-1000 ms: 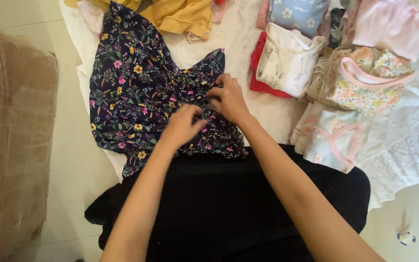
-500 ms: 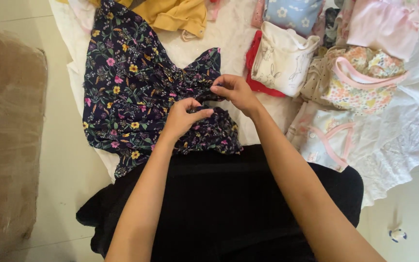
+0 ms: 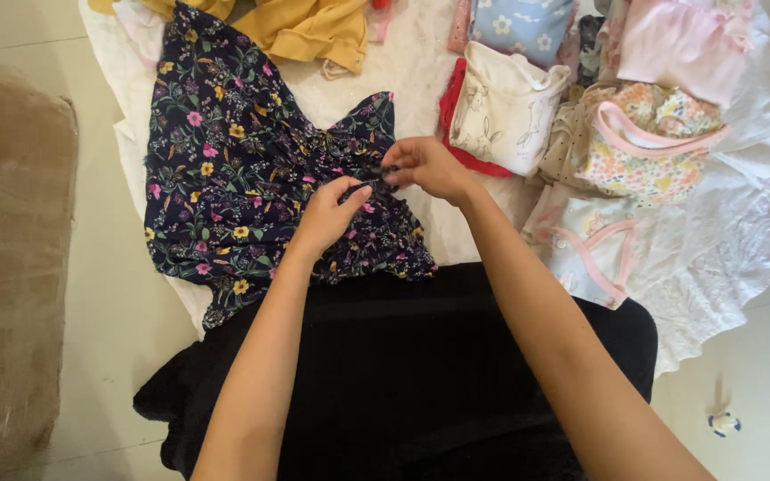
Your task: Fold baby clothes on a white sheet on the floor.
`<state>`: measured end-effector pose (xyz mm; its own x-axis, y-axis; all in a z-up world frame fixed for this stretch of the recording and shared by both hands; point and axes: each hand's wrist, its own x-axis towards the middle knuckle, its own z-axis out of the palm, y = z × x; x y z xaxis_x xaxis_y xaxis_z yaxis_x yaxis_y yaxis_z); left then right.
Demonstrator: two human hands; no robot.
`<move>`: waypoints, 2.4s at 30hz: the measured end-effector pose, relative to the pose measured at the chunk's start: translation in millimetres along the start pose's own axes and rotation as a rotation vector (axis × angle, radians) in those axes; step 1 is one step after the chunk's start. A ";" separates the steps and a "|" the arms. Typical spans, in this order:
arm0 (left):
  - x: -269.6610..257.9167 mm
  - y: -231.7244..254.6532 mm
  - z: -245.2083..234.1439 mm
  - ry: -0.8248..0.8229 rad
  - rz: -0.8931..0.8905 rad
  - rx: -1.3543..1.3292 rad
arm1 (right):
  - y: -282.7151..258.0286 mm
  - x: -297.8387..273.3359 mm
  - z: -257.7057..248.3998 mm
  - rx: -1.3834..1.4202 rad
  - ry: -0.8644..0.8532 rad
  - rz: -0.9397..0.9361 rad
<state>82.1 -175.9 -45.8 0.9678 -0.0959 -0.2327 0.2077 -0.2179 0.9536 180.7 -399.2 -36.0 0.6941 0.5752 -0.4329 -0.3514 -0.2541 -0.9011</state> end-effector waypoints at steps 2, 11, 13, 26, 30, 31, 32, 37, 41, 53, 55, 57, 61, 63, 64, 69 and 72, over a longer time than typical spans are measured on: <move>-1.8 9.9 -0.9 -0.022 -0.025 -0.012 | -5.0 -3.4 1.3 -0.002 0.011 -0.012; 0.5 26.7 0.8 -0.105 -0.121 0.049 | 2.7 1.2 6.0 -0.149 -0.070 -0.017; 4.5 22.1 2.7 -0.098 -0.097 0.119 | 0.3 0.9 5.9 -0.213 -0.080 -0.004; 5.6 32.0 5.1 -0.064 -0.147 0.164 | -38.6 -20.8 26.2 -0.770 0.130 -0.526; 9.5 10.3 11.2 -0.040 -0.098 0.086 | -23.2 -21.7 29.8 -0.732 0.203 -0.504; 7.5 17.2 10.5 -0.040 -0.098 0.087 | -18.8 -20.4 30.4 -0.732 0.203 -0.504; 5.6 24.1 9.8 -0.029 -0.117 0.085 | -14.5 -19.0 31.0 -0.710 0.209 -0.505; 4.7 18.7 13.3 -0.008 -0.163 0.095 | -9.9 -21.4 32.7 -0.679 0.219 -0.480; 1.7 14.3 16.7 0.018 -0.161 -0.061 | -8.6 -27.4 31.3 -0.381 0.159 -0.312; -0.6 8.7 14.5 0.037 -0.126 -0.130 | -5.4 -34.8 44.4 -0.483 0.243 -0.474; -3.8 6.1 15.2 0.049 -0.112 -0.084 | -3.8 -38.4 52.2 -0.639 0.273 -0.645; -5.3 1.1 20.0 0.192 0.025 0.134 | -0.5 -40.6 60.1 -0.584 0.337 -0.633; -16.4 33.5 19.0 0.355 0.263 0.301 | 5.2 -39.7 63.5 -0.551 0.402 -0.634; -22.8 66.9 14.6 0.434 0.384 0.240 | 2.5 -41.7 62.7 -0.489 0.463 -0.569; -19.9 63.9 14.2 0.432 0.386 0.238 | 5.3 -41.0 61.5 -0.491 0.465 -0.568; -14.5 54.2 8.8 0.301 0.498 0.322 | 12.1 -37.0 60.3 -0.236 0.479 -0.437; -13.5 54.2 8.9 0.283 0.466 0.391 | 4.9 -39.9 64.1 -0.379 0.535 -0.503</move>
<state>79.0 -195.1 7.3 0.9548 -0.0182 0.2967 -0.2563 -0.5563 0.7905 111.0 -373.6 -21.5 0.9509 0.2665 0.1573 0.2506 -0.3650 -0.8967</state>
